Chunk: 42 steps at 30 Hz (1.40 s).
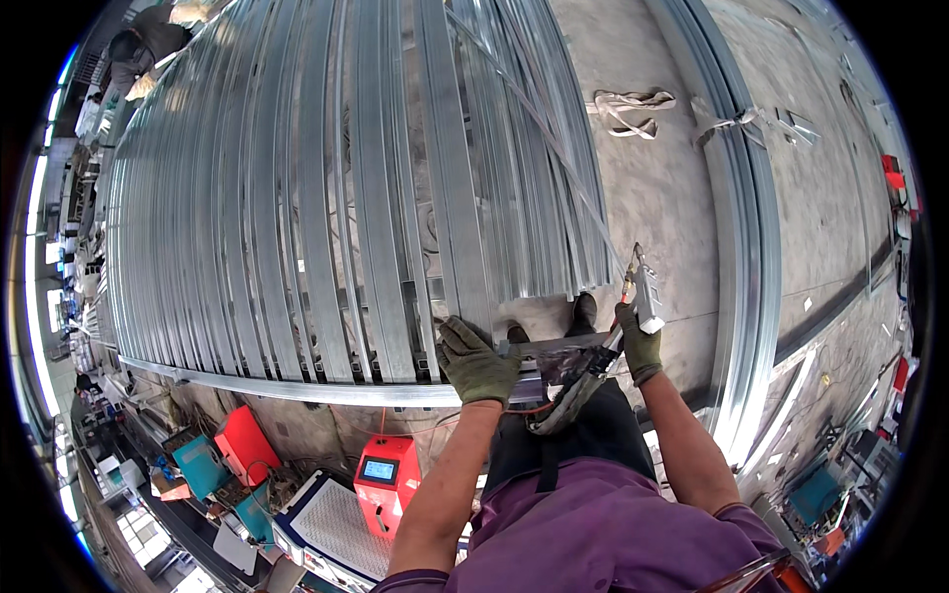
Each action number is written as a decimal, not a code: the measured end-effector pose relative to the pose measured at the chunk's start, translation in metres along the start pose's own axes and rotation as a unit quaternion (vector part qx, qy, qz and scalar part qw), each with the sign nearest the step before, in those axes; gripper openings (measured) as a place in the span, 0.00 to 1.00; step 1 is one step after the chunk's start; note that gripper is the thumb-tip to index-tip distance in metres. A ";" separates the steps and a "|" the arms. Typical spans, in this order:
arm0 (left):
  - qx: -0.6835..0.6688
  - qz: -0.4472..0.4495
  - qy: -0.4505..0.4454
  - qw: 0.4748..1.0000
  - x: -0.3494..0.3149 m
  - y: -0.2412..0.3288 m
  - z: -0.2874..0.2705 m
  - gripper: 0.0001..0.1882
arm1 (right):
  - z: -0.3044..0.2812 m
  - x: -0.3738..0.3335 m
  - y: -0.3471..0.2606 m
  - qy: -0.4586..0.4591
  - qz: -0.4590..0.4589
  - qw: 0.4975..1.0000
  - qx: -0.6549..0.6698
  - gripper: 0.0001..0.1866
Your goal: The person welds metal frame components using a handheld welding torch. They position metal bars on a large frame, apply welds at multiple joints, and reposition the frame to access different sections. The person wears gloves and uses a welding torch throughout the task.
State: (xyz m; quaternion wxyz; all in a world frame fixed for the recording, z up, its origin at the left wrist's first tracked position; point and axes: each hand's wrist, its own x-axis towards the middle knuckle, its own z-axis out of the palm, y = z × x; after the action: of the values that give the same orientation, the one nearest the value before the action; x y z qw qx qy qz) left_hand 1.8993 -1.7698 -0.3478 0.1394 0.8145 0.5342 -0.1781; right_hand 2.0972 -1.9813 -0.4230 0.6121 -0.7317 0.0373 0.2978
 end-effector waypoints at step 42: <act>-0.510 -0.194 -0.238 0.804 -0.093 -0.047 0.108 0.27 | -0.002 0.008 0.005 0.012 -0.021 0.999 -0.028 0.09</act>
State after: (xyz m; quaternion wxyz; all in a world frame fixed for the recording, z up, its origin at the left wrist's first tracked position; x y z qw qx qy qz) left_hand 1.8067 -1.8728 -0.4058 0.6200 0.4378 0.6446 -0.0920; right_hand 2.1024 -1.9822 -0.4313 0.5968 -0.7529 0.0206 0.2768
